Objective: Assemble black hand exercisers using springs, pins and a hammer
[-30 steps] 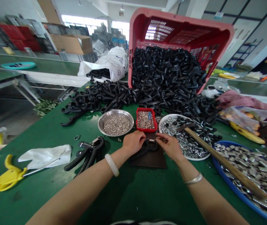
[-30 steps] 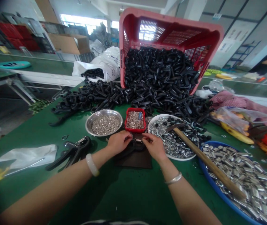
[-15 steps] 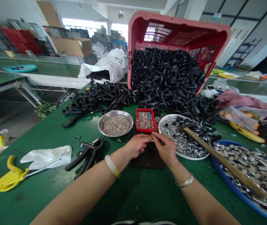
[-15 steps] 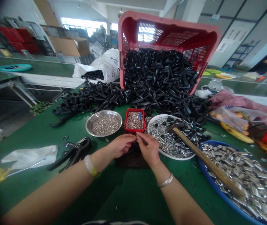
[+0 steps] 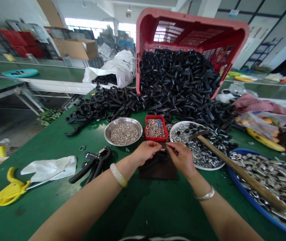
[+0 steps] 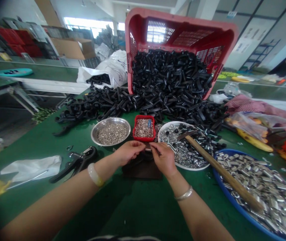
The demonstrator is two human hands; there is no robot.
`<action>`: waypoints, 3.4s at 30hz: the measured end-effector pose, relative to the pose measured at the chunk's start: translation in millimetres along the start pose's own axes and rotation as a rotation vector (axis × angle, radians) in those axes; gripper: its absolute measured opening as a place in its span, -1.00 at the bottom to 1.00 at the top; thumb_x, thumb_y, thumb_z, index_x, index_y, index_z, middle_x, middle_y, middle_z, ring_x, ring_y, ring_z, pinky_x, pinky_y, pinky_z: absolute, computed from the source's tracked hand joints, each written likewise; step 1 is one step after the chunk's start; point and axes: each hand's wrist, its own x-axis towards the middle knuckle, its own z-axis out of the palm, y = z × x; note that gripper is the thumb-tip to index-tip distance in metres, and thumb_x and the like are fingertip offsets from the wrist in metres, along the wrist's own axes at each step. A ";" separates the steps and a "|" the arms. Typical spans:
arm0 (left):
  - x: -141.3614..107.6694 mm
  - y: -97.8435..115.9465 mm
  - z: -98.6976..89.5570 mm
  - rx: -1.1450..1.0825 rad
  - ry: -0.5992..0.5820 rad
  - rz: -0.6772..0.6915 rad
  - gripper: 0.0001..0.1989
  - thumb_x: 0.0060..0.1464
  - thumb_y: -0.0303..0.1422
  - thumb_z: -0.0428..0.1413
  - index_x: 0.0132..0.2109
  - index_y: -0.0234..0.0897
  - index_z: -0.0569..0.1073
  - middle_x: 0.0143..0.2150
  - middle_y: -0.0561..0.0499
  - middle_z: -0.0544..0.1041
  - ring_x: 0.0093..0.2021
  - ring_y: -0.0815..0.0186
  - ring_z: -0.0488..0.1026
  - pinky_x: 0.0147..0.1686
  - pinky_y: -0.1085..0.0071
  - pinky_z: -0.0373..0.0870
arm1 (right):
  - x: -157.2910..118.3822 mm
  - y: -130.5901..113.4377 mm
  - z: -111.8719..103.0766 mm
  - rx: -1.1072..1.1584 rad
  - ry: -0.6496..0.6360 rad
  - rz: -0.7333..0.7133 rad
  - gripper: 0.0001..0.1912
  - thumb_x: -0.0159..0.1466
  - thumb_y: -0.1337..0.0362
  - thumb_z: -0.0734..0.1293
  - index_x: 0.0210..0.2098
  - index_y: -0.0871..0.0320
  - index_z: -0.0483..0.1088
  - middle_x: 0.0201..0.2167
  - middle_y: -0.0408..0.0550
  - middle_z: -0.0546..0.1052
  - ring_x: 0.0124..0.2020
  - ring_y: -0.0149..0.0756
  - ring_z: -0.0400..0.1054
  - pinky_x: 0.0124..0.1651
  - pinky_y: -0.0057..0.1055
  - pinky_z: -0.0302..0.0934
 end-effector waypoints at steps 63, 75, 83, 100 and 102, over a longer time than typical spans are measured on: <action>14.1 -5.7 -15.5 1.619 -0.210 0.803 -0.80 0.13 -0.44 -0.14 -0.30 -0.34 0.37 -0.33 -0.05 0.36 -0.34 0.32 0.33 -0.33 0.41 0.31 | -37.0 7.5 9.8 0.026 -0.183 0.009 -0.69 0.21 0.38 0.16 -0.06 0.15 0.32 -0.20 0.01 0.48 -0.17 -0.26 0.34 -0.09 -0.28 0.23; 12.7 -10.4 -23.3 1.496 -0.211 0.841 -0.76 0.16 -0.42 -0.17 -0.30 -0.36 0.38 -0.34 -0.07 0.37 -0.31 0.34 0.32 -0.30 0.43 0.32 | -36.5 8.4 8.9 0.048 -0.159 0.008 -0.71 0.21 0.38 0.17 -0.08 0.16 0.33 -0.24 0.01 0.49 -0.19 -0.27 0.35 -0.10 -0.29 0.23; 12.3 1.1 -12.7 1.647 -0.256 0.765 -0.80 0.12 -0.44 -0.12 -0.30 -0.36 0.39 -0.34 -0.07 0.37 -0.32 0.31 0.35 -0.32 0.39 0.34 | -35.8 7.9 9.2 0.058 -0.168 0.018 -0.71 0.22 0.37 0.17 -0.07 0.16 0.32 -0.24 -0.01 0.49 -0.20 -0.28 0.34 -0.11 -0.30 0.22; 6.6 -5.8 -23.3 0.597 -0.083 0.386 -0.68 0.11 -0.21 -0.09 -0.17 -0.31 0.43 -0.28 -0.09 0.43 -0.24 0.27 0.37 -0.17 0.32 0.30 | -30.3 1.3 4.4 0.039 -0.053 -0.009 -0.74 0.20 0.37 0.18 -0.12 0.15 0.34 -0.24 0.00 0.48 -0.20 -0.28 0.33 -0.12 -0.30 0.24; 4.3 0.5 -21.0 0.098 -0.012 0.132 -0.57 0.11 -0.10 -0.15 -0.16 -0.35 0.41 -0.27 -0.11 0.44 -0.27 0.29 0.39 -0.21 0.33 0.33 | -22.2 -7.4 0.7 0.035 -0.034 -0.060 -0.76 0.21 0.37 0.18 -0.14 0.14 0.36 -0.25 -0.02 0.48 -0.21 -0.29 0.33 -0.13 -0.32 0.23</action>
